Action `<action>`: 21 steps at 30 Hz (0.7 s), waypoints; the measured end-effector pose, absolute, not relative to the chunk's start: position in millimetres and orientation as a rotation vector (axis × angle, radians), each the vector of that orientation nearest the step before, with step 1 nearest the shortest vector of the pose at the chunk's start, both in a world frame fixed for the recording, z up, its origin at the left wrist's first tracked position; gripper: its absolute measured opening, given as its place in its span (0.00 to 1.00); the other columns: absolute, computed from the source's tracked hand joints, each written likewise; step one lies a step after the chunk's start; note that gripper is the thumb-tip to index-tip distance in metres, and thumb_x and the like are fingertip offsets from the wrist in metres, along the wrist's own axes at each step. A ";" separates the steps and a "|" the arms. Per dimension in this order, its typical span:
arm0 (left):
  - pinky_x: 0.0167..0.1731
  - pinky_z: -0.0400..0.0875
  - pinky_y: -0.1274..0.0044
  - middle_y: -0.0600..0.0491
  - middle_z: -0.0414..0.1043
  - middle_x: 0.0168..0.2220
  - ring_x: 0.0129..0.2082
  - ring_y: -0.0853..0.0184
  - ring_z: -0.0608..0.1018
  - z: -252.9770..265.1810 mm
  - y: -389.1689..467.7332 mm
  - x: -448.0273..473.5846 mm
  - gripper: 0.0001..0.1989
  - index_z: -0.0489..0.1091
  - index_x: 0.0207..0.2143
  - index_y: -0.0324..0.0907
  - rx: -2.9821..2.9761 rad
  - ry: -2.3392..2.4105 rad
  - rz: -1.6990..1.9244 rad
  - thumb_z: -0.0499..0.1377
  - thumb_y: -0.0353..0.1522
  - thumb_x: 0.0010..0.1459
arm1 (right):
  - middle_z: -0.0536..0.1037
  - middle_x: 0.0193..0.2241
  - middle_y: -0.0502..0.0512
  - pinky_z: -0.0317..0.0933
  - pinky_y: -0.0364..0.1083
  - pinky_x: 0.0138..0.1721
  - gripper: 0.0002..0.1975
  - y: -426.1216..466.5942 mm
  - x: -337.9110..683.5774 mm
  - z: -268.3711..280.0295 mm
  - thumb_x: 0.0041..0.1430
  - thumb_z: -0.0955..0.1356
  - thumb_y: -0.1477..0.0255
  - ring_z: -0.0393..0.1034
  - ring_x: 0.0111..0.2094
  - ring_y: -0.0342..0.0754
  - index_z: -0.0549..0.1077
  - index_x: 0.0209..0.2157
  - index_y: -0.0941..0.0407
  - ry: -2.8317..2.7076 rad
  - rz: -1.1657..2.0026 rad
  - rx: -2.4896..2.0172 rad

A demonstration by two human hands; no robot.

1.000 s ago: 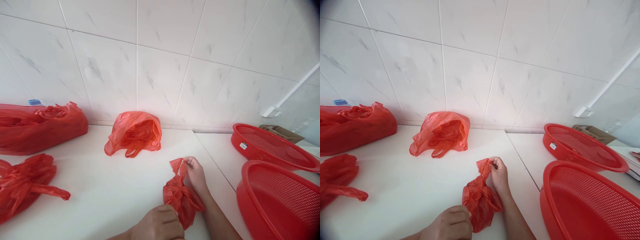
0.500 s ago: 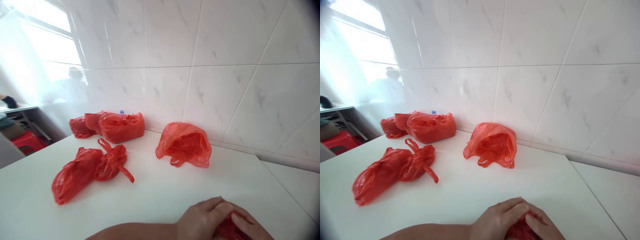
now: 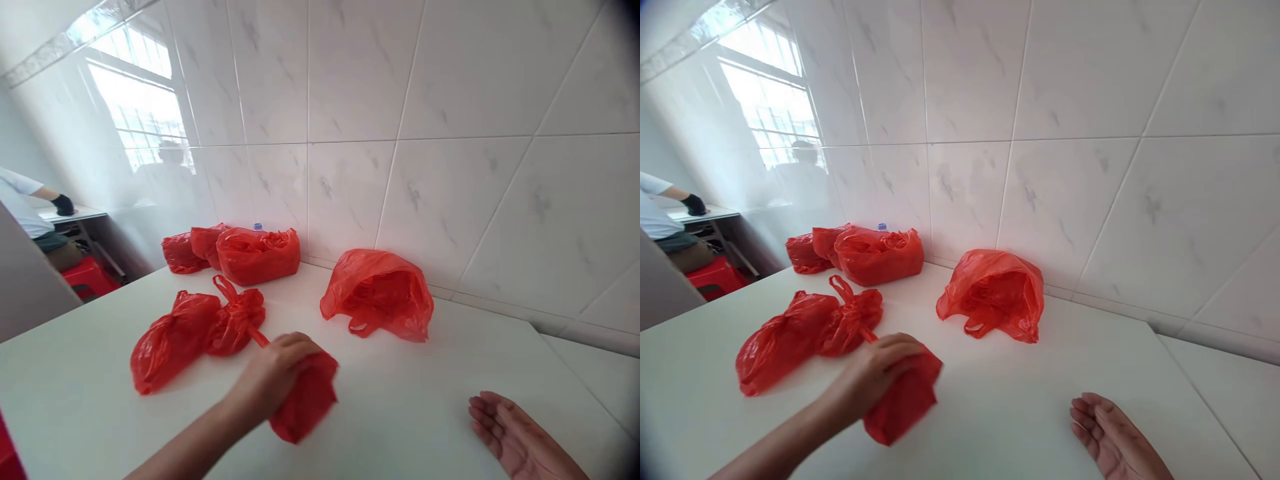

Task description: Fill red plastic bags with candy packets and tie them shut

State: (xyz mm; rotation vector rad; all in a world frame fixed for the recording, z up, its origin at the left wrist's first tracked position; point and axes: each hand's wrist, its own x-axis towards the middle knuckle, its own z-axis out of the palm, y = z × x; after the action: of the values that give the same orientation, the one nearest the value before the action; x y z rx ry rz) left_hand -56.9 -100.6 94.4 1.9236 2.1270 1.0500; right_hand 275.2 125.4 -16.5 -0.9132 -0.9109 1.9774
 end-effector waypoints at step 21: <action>0.51 0.68 0.69 0.53 0.58 0.62 0.57 0.57 0.67 103.8 -15.0 -44.6 0.28 0.63 0.56 0.55 2.011 1.793 0.745 0.63 0.35 0.52 | 0.75 0.36 0.52 0.68 0.43 0.41 0.12 106.6 261.1 11.1 0.54 0.71 0.63 0.68 0.41 0.45 0.73 0.38 0.53 -1.056 1.917 -0.906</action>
State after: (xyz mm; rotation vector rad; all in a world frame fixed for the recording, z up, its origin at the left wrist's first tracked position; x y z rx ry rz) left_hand -44.6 -15.0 103.8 2.0108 1.7931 0.7447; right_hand 261.1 106.6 11.1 -0.9064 -1.0559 1.9172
